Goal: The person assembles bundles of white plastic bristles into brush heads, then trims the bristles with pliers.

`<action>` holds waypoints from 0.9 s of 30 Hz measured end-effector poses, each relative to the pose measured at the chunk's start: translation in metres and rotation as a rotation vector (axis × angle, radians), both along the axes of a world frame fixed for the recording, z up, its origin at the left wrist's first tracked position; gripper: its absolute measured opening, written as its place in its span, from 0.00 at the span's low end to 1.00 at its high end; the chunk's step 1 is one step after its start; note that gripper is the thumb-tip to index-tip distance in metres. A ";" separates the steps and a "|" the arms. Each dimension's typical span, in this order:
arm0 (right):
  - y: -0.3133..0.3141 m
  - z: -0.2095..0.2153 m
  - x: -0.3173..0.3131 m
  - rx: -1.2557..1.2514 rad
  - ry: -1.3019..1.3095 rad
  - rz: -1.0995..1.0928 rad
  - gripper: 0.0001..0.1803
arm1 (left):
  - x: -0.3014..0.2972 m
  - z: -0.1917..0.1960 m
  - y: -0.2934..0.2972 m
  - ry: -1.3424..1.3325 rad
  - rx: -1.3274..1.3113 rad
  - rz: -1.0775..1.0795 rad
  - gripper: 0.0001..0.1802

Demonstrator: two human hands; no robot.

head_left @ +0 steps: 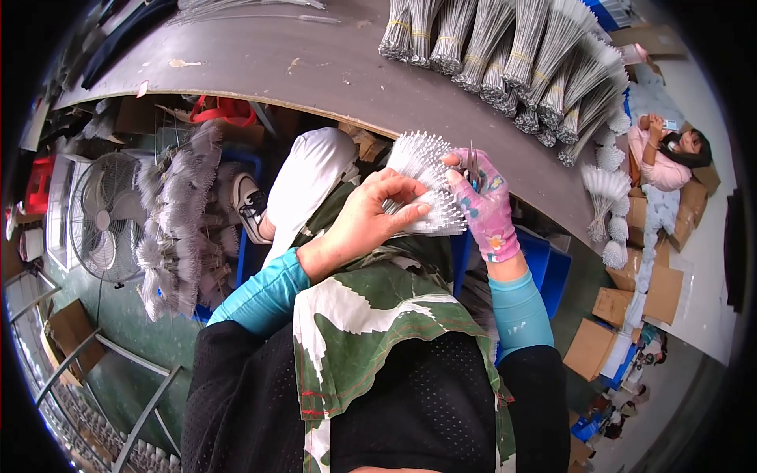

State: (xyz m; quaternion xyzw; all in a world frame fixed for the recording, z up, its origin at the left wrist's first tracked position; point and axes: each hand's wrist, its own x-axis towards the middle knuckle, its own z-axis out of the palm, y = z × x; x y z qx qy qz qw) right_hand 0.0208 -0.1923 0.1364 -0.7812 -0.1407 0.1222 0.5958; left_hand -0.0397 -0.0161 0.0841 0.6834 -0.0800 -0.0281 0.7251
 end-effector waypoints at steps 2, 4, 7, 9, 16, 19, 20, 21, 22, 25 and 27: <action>0.001 -0.005 0.004 0.001 0.001 -0.051 0.09 | 0.004 0.002 -0.001 -0.051 0.092 -0.001 0.10; 0.002 -0.009 0.007 -0.009 0.002 -0.078 0.09 | 0.007 0.004 -0.003 -0.064 0.174 0.010 0.10; 0.002 -0.014 0.013 0.051 0.049 -0.119 0.07 | 0.007 0.010 -0.003 0.043 0.158 0.033 0.10; 0.003 -0.018 0.019 0.042 0.036 -0.124 0.07 | 0.004 0.015 -0.005 0.048 0.143 0.062 0.10; 0.000 -0.018 0.021 -0.034 -0.033 -0.127 0.05 | 0.020 0.017 -0.008 0.117 0.275 0.099 0.13; -0.002 -0.008 0.018 0.002 0.086 -0.085 0.06 | 0.021 0.010 -0.007 0.075 0.181 0.087 0.13; -0.003 -0.005 0.017 0.064 0.149 -0.058 0.07 | 0.021 0.006 -0.007 0.076 0.180 0.086 0.13; -0.006 -0.004 0.017 0.074 0.150 -0.023 0.08 | 0.021 0.001 -0.007 0.124 0.063 0.080 0.13; -0.007 -0.003 0.017 0.073 0.150 -0.023 0.08 | 0.020 -0.005 -0.008 0.172 -0.055 0.075 0.13; -0.009 -0.001 0.017 0.082 0.143 -0.017 0.09 | 0.020 0.001 -0.011 0.092 -0.009 0.100 0.12; -0.009 -0.002 0.020 0.026 0.111 0.005 0.10 | 0.020 0.004 -0.013 0.076 0.043 0.111 0.13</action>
